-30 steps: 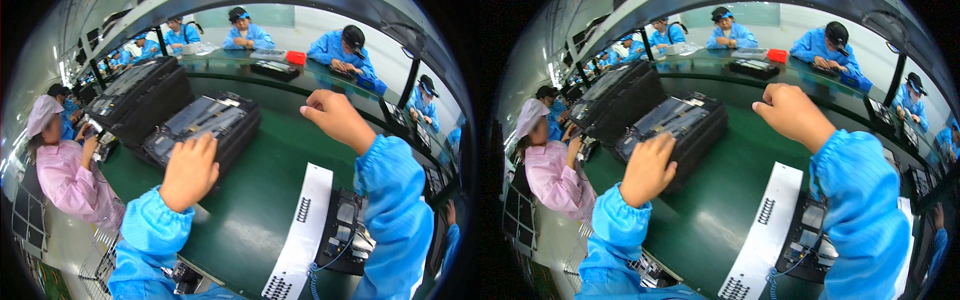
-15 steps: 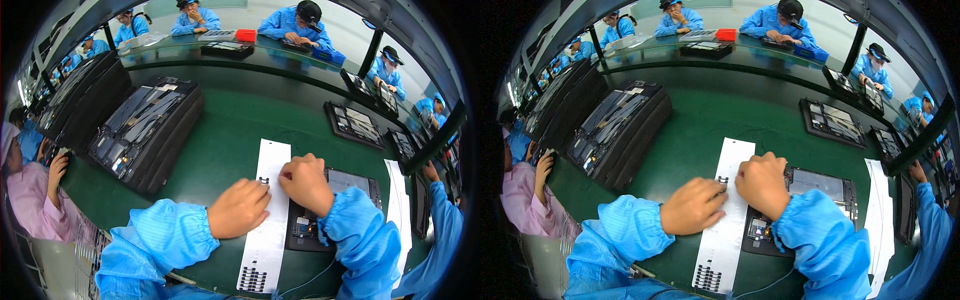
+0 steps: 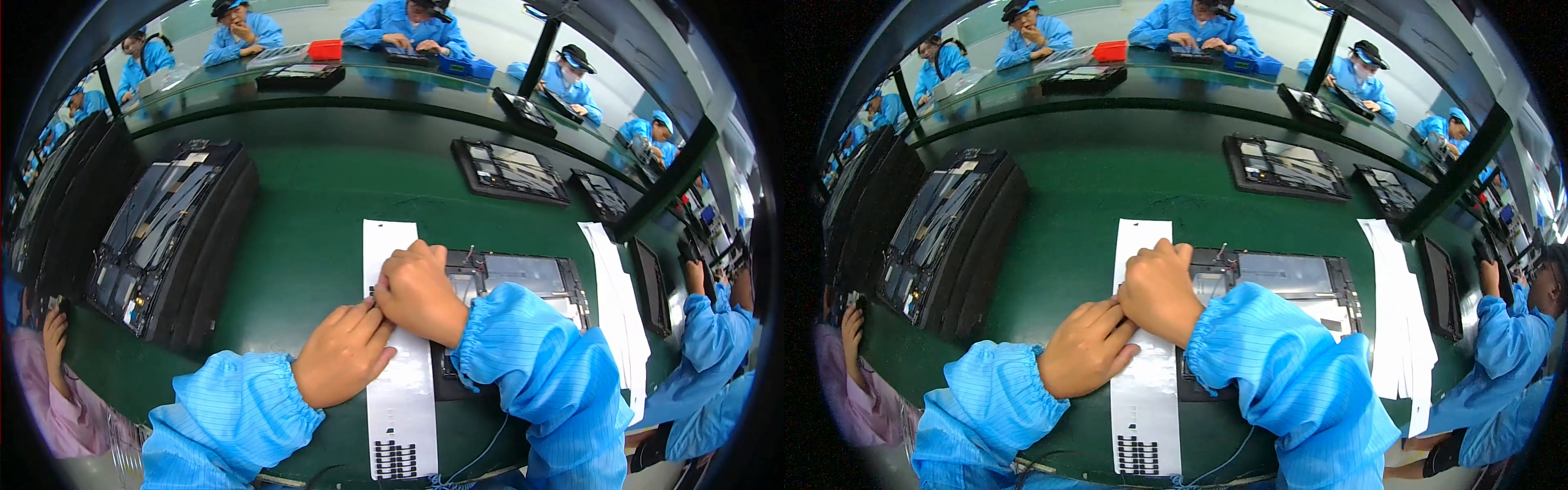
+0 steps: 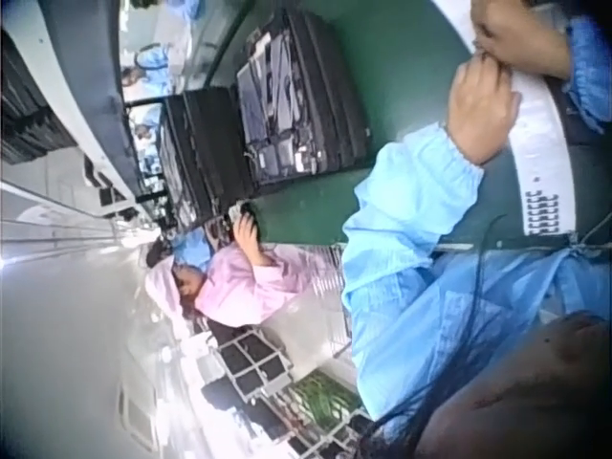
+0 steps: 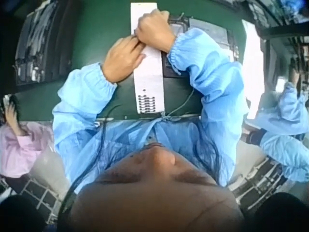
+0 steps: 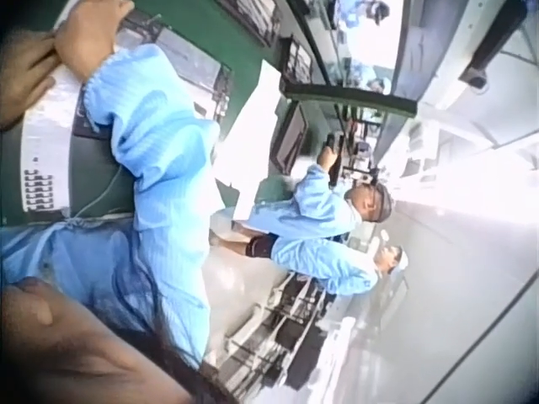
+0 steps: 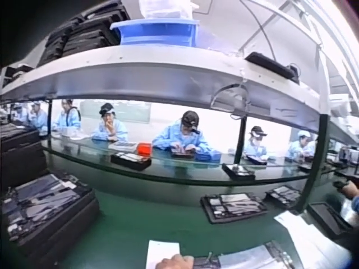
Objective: The person assembles tablet devices by applying adhesive strips and internal cables to a tablet chassis, then attaching screen components. The adhesive strips are applied with tweezers.
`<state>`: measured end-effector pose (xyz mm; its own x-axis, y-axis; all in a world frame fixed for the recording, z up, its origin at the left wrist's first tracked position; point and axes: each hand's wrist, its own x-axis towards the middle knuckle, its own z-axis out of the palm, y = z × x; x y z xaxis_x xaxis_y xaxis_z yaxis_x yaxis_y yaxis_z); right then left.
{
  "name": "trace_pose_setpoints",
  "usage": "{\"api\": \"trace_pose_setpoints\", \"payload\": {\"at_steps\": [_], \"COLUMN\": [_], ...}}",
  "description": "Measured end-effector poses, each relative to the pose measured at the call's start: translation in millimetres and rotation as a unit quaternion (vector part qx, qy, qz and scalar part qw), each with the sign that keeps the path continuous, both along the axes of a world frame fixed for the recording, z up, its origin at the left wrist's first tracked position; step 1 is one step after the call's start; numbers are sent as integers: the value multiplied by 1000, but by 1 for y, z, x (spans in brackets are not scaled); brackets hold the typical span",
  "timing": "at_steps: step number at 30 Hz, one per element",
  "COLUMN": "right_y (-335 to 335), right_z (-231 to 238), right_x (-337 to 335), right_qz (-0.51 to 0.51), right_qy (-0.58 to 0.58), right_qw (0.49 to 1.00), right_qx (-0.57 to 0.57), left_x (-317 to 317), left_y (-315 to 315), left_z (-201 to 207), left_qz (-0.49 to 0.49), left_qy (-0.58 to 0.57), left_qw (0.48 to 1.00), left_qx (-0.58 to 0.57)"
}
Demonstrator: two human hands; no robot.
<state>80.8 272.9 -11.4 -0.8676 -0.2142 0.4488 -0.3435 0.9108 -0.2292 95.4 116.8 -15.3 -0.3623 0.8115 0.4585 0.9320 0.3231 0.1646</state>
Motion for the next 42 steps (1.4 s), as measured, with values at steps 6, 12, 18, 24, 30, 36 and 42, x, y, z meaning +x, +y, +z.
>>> {"api": "trace_pose_setpoints", "payload": {"at_steps": [6, 12, 18, 24, 30, 36, 42], "right_y": [39, 195, 322, 323, 344, 305, 280], "right_z": [35, 82, 40, -23, -20, 4, 58], "right_x": [10, 18, -16, -97, -105, -80, -15], "right_qz": [76, -104, -267, -330, -387, -258, -167], "right_qy": [58, -40, -50, -39, -44, -79, -96], "right_qw": [989, 941, 904, 920, 874, 873, 855], "right_qx": [-116, -318, -329, -207, -291, -405, -482], "left_x": [2, -24, -118, -201, -206, -209, -139], "left_y": [10, 14, 115, 204, 237, 223, 184], "left_z": [0, 34, 35, -3, -19, -14, 57], "left_qz": [3, 61, 87, 267, 318, 286, 199], "left_qy": [-2, -54, -92, -244, -215, -292, -371], "left_qw": [1000, 997, 991, 932, 923, 896, 846], "left_qx": [2, 2, -37, -34, 11, 174, 326]}}
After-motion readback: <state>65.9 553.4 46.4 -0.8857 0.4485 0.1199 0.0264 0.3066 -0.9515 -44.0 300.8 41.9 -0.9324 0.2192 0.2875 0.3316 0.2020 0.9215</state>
